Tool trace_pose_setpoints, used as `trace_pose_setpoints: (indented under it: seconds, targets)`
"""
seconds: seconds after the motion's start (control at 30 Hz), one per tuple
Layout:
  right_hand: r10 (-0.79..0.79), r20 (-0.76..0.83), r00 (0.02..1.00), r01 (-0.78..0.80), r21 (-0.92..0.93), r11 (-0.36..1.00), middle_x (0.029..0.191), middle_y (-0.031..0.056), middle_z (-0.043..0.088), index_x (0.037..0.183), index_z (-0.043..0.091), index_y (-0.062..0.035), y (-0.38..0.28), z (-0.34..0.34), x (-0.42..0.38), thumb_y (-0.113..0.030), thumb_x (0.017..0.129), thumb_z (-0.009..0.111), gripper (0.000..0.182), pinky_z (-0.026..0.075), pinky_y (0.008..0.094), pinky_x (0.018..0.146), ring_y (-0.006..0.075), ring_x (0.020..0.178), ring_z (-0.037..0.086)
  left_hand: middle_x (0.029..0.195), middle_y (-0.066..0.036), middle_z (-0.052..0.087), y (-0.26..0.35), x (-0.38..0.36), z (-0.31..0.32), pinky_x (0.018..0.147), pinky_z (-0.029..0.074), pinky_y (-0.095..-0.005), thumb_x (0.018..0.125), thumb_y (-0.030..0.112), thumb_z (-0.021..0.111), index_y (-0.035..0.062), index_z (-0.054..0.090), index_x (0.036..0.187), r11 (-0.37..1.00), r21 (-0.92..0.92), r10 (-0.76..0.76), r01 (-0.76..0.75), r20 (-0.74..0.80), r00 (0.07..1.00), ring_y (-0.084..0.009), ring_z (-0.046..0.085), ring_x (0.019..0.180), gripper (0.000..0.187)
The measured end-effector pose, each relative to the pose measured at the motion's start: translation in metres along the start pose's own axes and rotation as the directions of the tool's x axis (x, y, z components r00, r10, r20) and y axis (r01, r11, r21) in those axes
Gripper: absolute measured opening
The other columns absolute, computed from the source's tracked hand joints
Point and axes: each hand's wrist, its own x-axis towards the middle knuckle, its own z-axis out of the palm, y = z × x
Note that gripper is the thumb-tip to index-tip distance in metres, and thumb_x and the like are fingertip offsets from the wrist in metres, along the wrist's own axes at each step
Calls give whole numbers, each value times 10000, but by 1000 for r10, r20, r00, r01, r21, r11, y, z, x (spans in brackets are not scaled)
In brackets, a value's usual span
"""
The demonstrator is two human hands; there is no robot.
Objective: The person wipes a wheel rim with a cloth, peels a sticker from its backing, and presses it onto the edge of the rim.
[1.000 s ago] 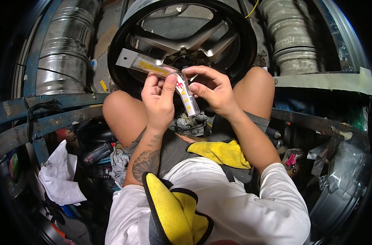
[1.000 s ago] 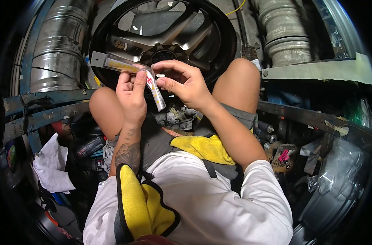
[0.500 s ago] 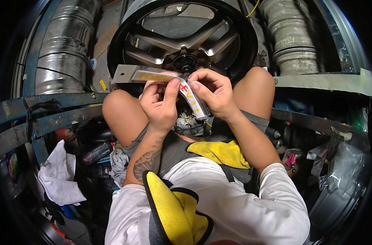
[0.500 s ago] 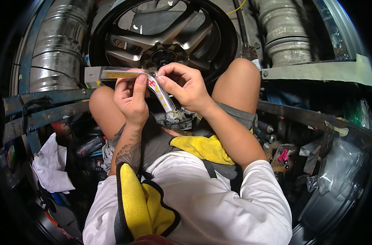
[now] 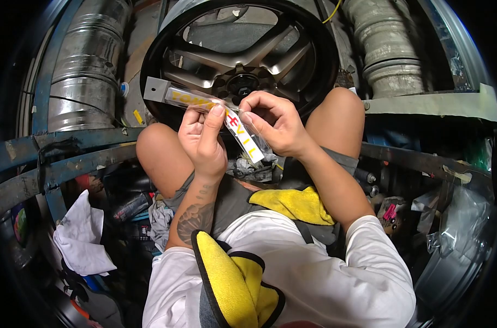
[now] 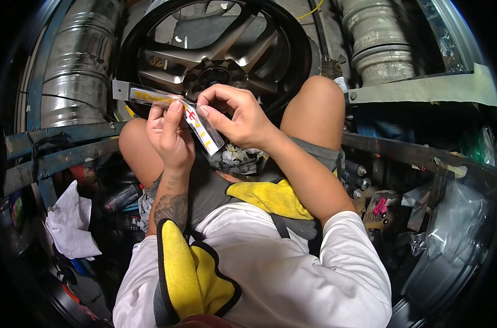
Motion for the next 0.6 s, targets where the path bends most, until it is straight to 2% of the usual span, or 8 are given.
trace_pose_setpoints:
  seconds: [0.1, 0.2, 0.3, 0.4, 0.5, 0.53, 0.6]
  targets:
    - [-58, 11, 998, 58, -45, 997, 851, 4, 605, 981, 607, 19, 0, -1, -1, -97, 953, 613, 119, 458, 205, 676, 35, 774, 539, 969, -76, 659, -1, -2, 3, 764, 500, -240, 941, 30, 614, -9, 597, 1066, 999, 7, 35, -35, -14, 999, -110, 622, 824, 131]
    - [-41, 33, 999, 41, -13, 999, 858, 6, 601, 970, 604, 18, -3, 0, -1, -79, 947, 597, 100, 459, 208, 671, 42, 767, 542, 969, -80, 661, -4, -3, 2, 760, 512, -250, 943, 26, 609, -7, 595, 1062, 999, -3, 33, -33, -39, 999, -118, 629, 817, 124]
    - [-80, 63, 995, 85, -69, 994, 895, 17, 604, 973, 605, 16, -1, -5, 0, -86, 952, 609, 104, 467, 215, 690, 50, 788, 556, 965, -82, 658, -3, -2, 2, 766, 517, -259, 941, 31, 614, -8, 594, 1063, 1000, -18, 13, -14, -33, 999, -124, 631, 818, 130]
    - [-77, 26, 997, 75, 79, 994, 940, 28, 607, 1021, 604, 12, 2, -3, -1, -101, 958, 628, 132, 472, 217, 718, 57, 820, 566, 940, -79, 650, -4, 2, -2, 766, 517, -261, 948, 55, 620, -11, 580, 1081, 997, -9, -76, 76, 10, 997, -130, 634, 817, 154]
    - [18, 64, 998, -28, 162, 986, 1094, 78, 585, 1071, 585, 17, 3, -6, -6, -123, 942, 642, 199, 455, 274, 905, 129, 1006, 558, 922, -73, 637, -13, 4, -6, 763, 520, -262, 958, 88, 624, -9, 562, 1105, 998, 65, -17, 15, 35, 999, -129, 633, 807, 187]
    - [19, 70, 997, -35, 232, 972, 1122, 78, 596, 1104, 581, 11, 5, -5, -6, -140, 941, 674, 241, 459, 285, 929, 135, 1041, 566, 917, -72, 629, -11, 2, -4, 779, 518, -268, 968, 114, 625, -7, 550, 1121, 998, 52, -42, 40, 48, 998, -126, 628, 826, 209]
    - [30, 16, 999, -33, 244, 969, 1102, 74, 609, 1088, 593, 10, 7, -3, -4, -157, 936, 695, 248, 461, 287, 926, 135, 1036, 570, 927, -71, 631, -12, 2, -6, 784, 521, -268, 964, 118, 637, -6, 553, 1128, 995, 53, -88, 84, 61, 994, -124, 626, 830, 222]
